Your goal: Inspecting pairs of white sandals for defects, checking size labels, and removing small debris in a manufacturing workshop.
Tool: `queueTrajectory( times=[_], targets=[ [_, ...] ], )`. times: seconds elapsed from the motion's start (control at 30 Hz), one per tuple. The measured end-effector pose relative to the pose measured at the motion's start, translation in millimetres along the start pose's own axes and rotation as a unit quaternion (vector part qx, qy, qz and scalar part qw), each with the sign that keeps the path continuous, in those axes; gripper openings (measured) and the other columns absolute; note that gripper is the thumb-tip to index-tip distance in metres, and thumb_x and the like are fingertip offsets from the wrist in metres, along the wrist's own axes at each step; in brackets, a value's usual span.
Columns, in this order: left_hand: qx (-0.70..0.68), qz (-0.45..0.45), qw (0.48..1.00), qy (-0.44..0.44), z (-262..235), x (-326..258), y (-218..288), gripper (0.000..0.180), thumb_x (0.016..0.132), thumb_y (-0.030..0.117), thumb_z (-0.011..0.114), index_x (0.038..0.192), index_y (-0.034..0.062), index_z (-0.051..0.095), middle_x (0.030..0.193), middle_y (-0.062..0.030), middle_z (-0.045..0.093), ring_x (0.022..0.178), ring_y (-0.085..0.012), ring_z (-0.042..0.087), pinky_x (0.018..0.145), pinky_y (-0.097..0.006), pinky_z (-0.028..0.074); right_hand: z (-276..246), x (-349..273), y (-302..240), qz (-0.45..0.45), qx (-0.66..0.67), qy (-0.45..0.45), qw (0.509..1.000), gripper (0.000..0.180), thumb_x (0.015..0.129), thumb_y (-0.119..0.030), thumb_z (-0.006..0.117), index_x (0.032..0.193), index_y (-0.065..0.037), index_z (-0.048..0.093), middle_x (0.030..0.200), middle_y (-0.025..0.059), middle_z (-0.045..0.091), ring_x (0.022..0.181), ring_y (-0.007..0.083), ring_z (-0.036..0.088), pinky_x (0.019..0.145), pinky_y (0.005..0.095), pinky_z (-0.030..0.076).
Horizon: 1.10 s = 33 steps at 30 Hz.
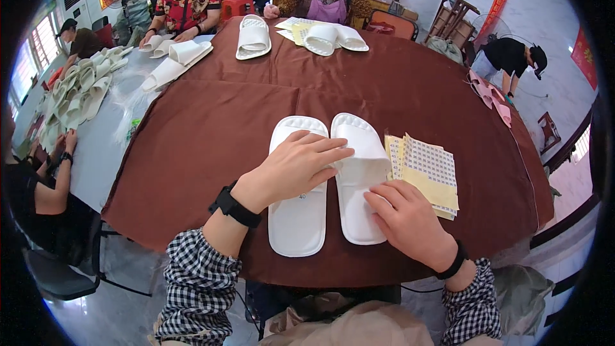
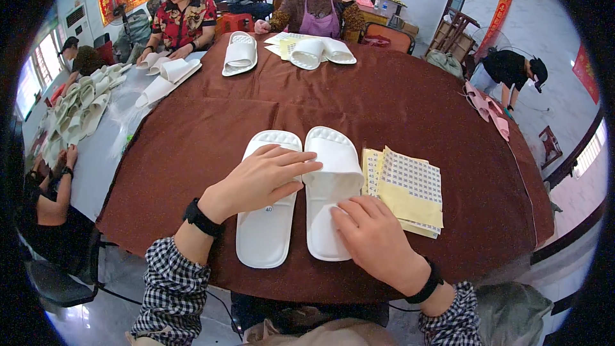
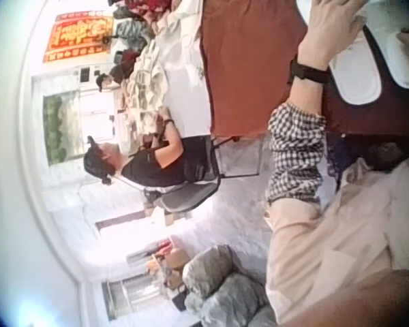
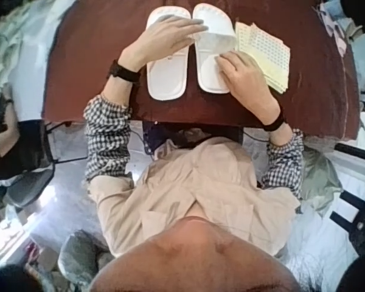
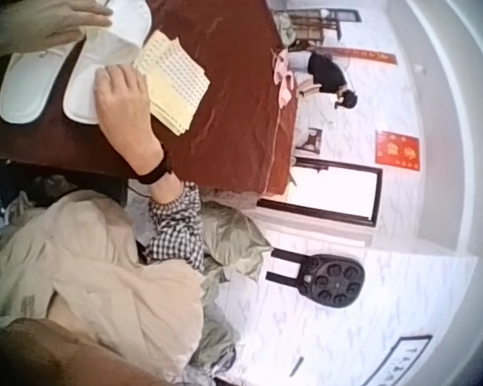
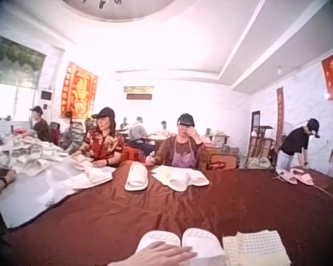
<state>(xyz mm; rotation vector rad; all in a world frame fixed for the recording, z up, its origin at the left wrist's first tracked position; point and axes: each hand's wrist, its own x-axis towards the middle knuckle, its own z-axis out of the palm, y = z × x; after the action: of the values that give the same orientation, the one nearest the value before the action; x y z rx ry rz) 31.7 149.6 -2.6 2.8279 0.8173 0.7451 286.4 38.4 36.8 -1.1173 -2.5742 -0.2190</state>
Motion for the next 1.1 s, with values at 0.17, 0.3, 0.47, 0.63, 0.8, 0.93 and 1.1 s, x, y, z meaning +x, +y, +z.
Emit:
queueTrajectory(
  times=[0.17,0.3,0.47,0.63,0.8,0.93,1.1],
  targets=[
    [-0.028,0.001,0.999,0.02,3,-1,-3,0.042,0.101,0.021,0.061,0.143,0.0186,0.06,0.147,-0.0054,0.06,0.129,-0.0287,0.058,0.113,-0.045,0.042,11,36,-26,-0.099,0.072,0.01,0.992,0.039,0.084,-0.009,0.068,0.121,0.002,0.067,0.109,0.0114,0.066,0.103,0.0271,0.064,0.089,0.038,0.054],
    [-0.025,0.002,0.999,0.029,10,-1,-7,0.042,0.102,0.021,0.06,0.144,0.0195,0.06,0.147,-0.0052,0.06,0.128,-0.0286,0.058,0.113,-0.044,0.042,41,50,-29,-0.126,0.066,-0.017,0.99,0.049,0.085,-0.012,0.066,0.132,0.003,0.063,0.104,0.0092,0.061,0.097,0.0254,0.062,0.083,0.0367,0.054],
    [-0.021,0.011,0.999,0.038,9,-3,-6,0.042,0.102,0.021,0.059,0.144,0.0204,0.06,0.146,-0.0057,0.061,0.128,-0.028,0.058,0.113,-0.044,0.042,48,51,-28,-0.109,0.109,-0.04,0.987,0.049,0.09,-0.016,0.07,0.135,0.002,0.061,0.116,0.0139,0.057,0.104,0.031,0.059,0.089,0.0378,0.054],
    [-0.008,0.01,0.999,0.038,9,2,-4,0.042,0.102,0.021,0.059,0.144,0.0202,0.06,0.146,-0.0059,0.061,0.128,-0.0278,0.058,0.113,-0.043,0.042,44,42,-26,-0.07,0.154,-0.083,0.982,0.053,0.093,-0.017,0.07,0.142,-0.003,0.058,0.129,0.0157,0.053,0.115,0.0348,0.055,0.1,0.0436,0.049],
    [-0.003,0.013,0.999,0.043,15,-6,-9,0.042,0.102,0.021,0.059,0.143,0.0197,0.06,0.146,-0.0055,0.061,0.128,-0.0278,0.058,0.113,-0.044,0.042,52,49,-26,-0.073,0.162,-0.075,0.981,0.052,0.096,-0.023,0.068,0.141,0.0,0.058,0.121,0.0165,0.054,0.112,0.0351,0.055,0.099,0.0446,0.049],
    [-0.004,0.015,0.999,0.049,12,-3,-9,0.042,0.102,0.021,0.059,0.143,0.0195,0.06,0.145,-0.0055,0.061,0.127,-0.0279,0.059,0.112,-0.044,0.043,53,46,-19,-0.07,0.216,-0.075,0.971,0.053,0.097,-0.025,0.068,0.141,0.001,0.057,0.12,0.0163,0.054,0.111,0.035,0.055,0.099,0.0445,0.048],
    [-0.008,0.014,0.999,0.052,14,-2,-9,0.041,0.101,0.02,0.06,0.142,0.0193,0.061,0.145,-0.0059,0.062,0.126,-0.0283,0.059,0.112,-0.044,0.043,51,46,-37,-0.065,0.133,-0.078,0.986,0.052,0.096,-0.027,0.069,0.141,-0.001,0.058,0.12,0.0162,0.055,0.111,0.0349,0.054,0.099,0.0441,0.048]
  ],
)
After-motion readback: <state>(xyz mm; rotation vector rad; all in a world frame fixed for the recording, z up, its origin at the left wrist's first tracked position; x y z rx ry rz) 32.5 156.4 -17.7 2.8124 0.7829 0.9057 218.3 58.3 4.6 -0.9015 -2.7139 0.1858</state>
